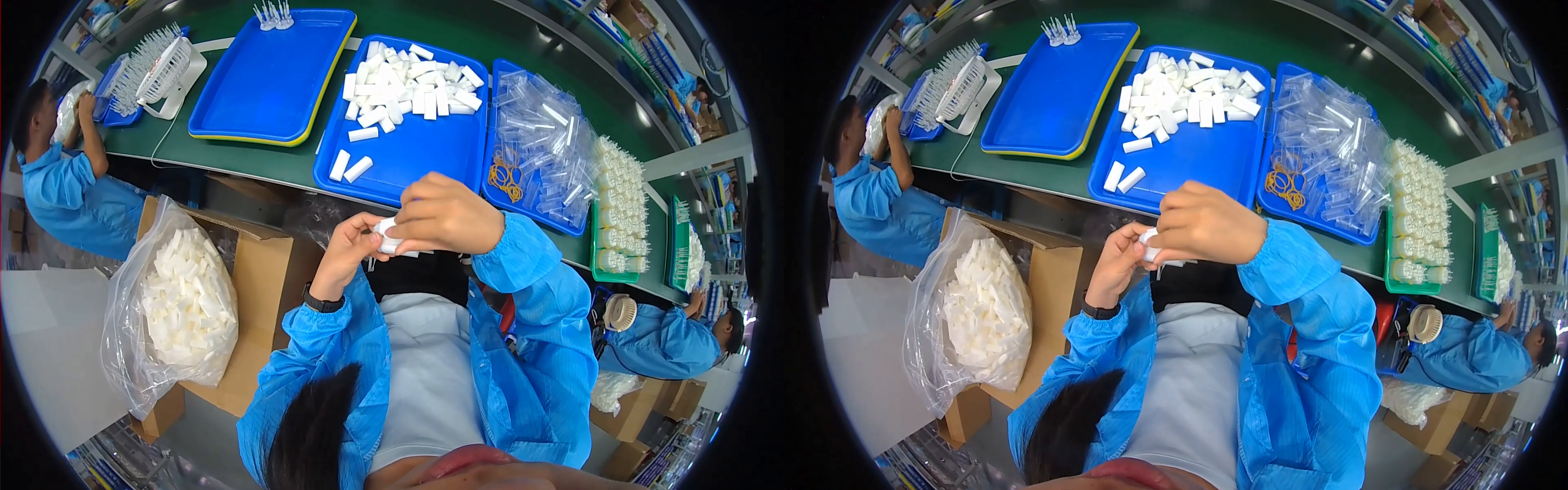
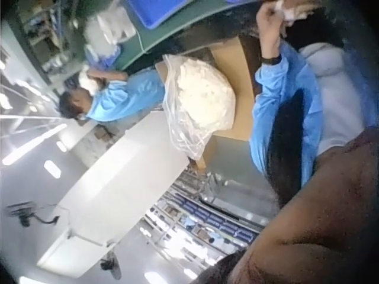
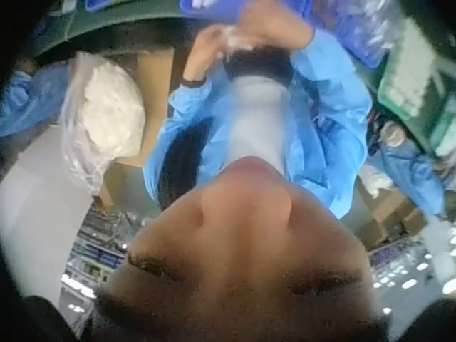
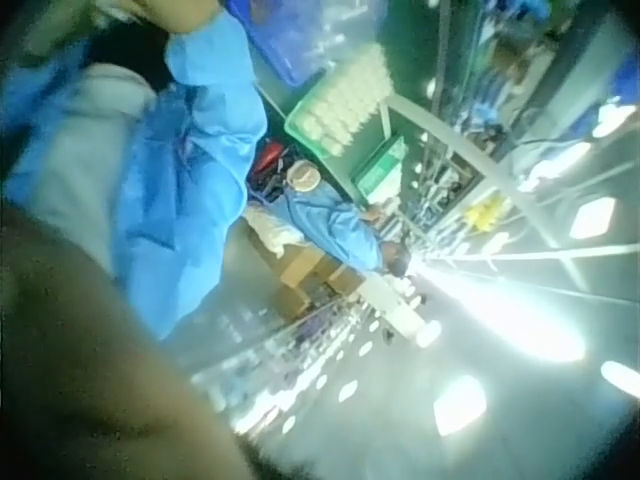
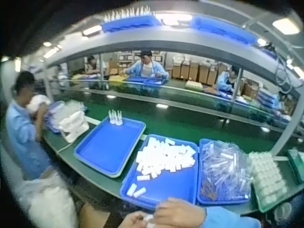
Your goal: The person attaches white foam sleeves onto the pins of electronic components by hand, slides clear plastic covers over them, secures bundles of the components with rubber bands, and places the bundles onto a tray.
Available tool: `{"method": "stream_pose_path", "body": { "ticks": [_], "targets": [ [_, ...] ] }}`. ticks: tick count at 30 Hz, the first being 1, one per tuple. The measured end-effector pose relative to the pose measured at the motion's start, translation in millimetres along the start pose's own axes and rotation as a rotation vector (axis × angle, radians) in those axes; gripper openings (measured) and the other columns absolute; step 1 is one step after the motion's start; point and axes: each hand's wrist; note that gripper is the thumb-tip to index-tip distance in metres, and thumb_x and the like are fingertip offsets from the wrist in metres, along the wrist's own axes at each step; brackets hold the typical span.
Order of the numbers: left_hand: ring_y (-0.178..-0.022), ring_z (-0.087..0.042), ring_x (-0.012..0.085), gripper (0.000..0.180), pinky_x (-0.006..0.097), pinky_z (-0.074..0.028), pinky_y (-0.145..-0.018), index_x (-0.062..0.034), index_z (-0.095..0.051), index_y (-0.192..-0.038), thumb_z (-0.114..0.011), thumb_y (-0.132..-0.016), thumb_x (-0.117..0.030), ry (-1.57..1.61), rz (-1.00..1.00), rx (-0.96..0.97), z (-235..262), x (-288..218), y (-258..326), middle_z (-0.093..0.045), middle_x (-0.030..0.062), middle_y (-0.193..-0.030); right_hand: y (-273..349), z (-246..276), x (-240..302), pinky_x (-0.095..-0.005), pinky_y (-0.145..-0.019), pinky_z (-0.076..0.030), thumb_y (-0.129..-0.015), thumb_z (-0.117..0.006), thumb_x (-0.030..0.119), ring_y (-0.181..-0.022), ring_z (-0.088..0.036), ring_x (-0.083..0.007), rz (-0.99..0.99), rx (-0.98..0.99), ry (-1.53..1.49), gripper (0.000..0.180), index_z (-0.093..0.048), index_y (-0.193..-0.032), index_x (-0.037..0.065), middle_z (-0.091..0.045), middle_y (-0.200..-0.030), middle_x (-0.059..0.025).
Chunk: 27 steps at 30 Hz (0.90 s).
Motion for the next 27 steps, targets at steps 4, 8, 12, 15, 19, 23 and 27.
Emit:
{"method": "stream_pose_path", "body": {
  "ticks": [4, 8, 12, 15, 19, 23, 27],
  "targets": [
    [-0.083, -0.065, 0.0143, 0.033, 0.026, -0.055, -0.069, 0.0014, -0.057, -0.113, -0.064, -0.090, -0.021, -0.006, 0.018, 0.030, 2, -3, -1, -0.065, 0.0092, -0.099, -27, 18, -40, -0.0419, -0.097, -0.035, -0.082, -0.068, 0.027, -0.111, -0.051, -0.0276, -0.226, -0.162, -0.101, 0.034, -0.067, -0.113, 0.013, -0.061, -0.111, -0.0079],
    [-0.079, -0.065, 0.0134, 0.038, 0.024, -0.055, -0.067, 0.0015, -0.055, -0.110, -0.067, -0.088, -0.027, -0.035, 0.036, 0.030, 1, -8, 4, -0.065, 0.0104, -0.100, -63, 10, -115, -0.0471, -0.106, -0.026, -0.091, -0.053, 0.048, -0.130, -0.035, -0.0332, -0.474, -0.268, 0.178, 0.048, -0.057, -0.129, 0.019, -0.047, -0.135, -0.0144],
    [-0.084, -0.063, 0.0115, 0.032, 0.025, -0.054, -0.071, 0.0010, -0.057, -0.115, -0.064, -0.091, -0.020, -0.008, 0.049, 0.118, 0, -5, 8, -0.064, 0.0081, -0.104, -97, 1, -183, -0.0502, -0.104, -0.029, -0.091, -0.049, 0.055, -0.132, -0.034, -0.0325, -0.621, -0.145, 0.200, 0.055, -0.054, -0.131, 0.017, -0.045, -0.137, -0.0140],
    [-0.088, -0.063, 0.0117, 0.031, 0.025, -0.054, -0.073, 0.0007, -0.056, -0.115, -0.062, -0.092, -0.019, -0.005, 0.030, 0.137, -1, 1, 12, -0.064, 0.0081, -0.107, -111, -6, -210, -0.0547, -0.104, -0.029, -0.089, -0.050, 0.057, -0.132, -0.036, -0.0314, -0.697, -0.075, 0.212, 0.059, -0.053, -0.132, 0.017, -0.046, -0.137, -0.0113],
    [-0.089, -0.063, 0.0121, 0.030, 0.026, -0.054, -0.075, 0.0006, -0.056, -0.116, -0.061, -0.092, -0.018, 0.024, 0.063, 0.110, 6, 4, 15, -0.063, 0.0083, -0.108, -115, -14, -213, -0.0566, -0.101, -0.034, -0.086, -0.053, 0.058, -0.128, -0.040, -0.0331, -0.833, 0.031, 0.162, 0.056, -0.056, -0.127, 0.019, -0.049, -0.133, -0.0112],
    [-0.088, -0.063, 0.0117, 0.030, 0.025, -0.054, -0.074, 0.0006, -0.056, -0.116, -0.062, -0.091, -0.015, 0.036, 0.048, 0.107, 14, 1, 12, -0.063, 0.0084, -0.107, -100, -16, -209, -0.0556, -0.096, -0.040, -0.083, -0.057, 0.058, -0.123, -0.044, -0.0332, -0.682, 0.061, 0.115, 0.051, -0.062, -0.119, 0.021, -0.053, -0.127, -0.0106],
    [-0.089, -0.063, 0.0120, 0.030, 0.025, -0.054, -0.074, 0.0005, -0.056, -0.114, -0.064, -0.089, -0.014, 0.070, 0.039, 0.099, 20, -1, 8, -0.063, 0.0083, -0.106, -88, -15, -176, -0.0537, -0.096, -0.039, -0.084, -0.058, 0.056, -0.122, -0.045, -0.0333, -0.621, 0.146, 0.149, 0.048, -0.063, -0.118, 0.022, -0.055, -0.124, -0.0099]
  ]
}}
Point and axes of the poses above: each hand's wrist, its own y-axis away from the middle knuckle, its own z-axis out of the back of the hand, x = y × z
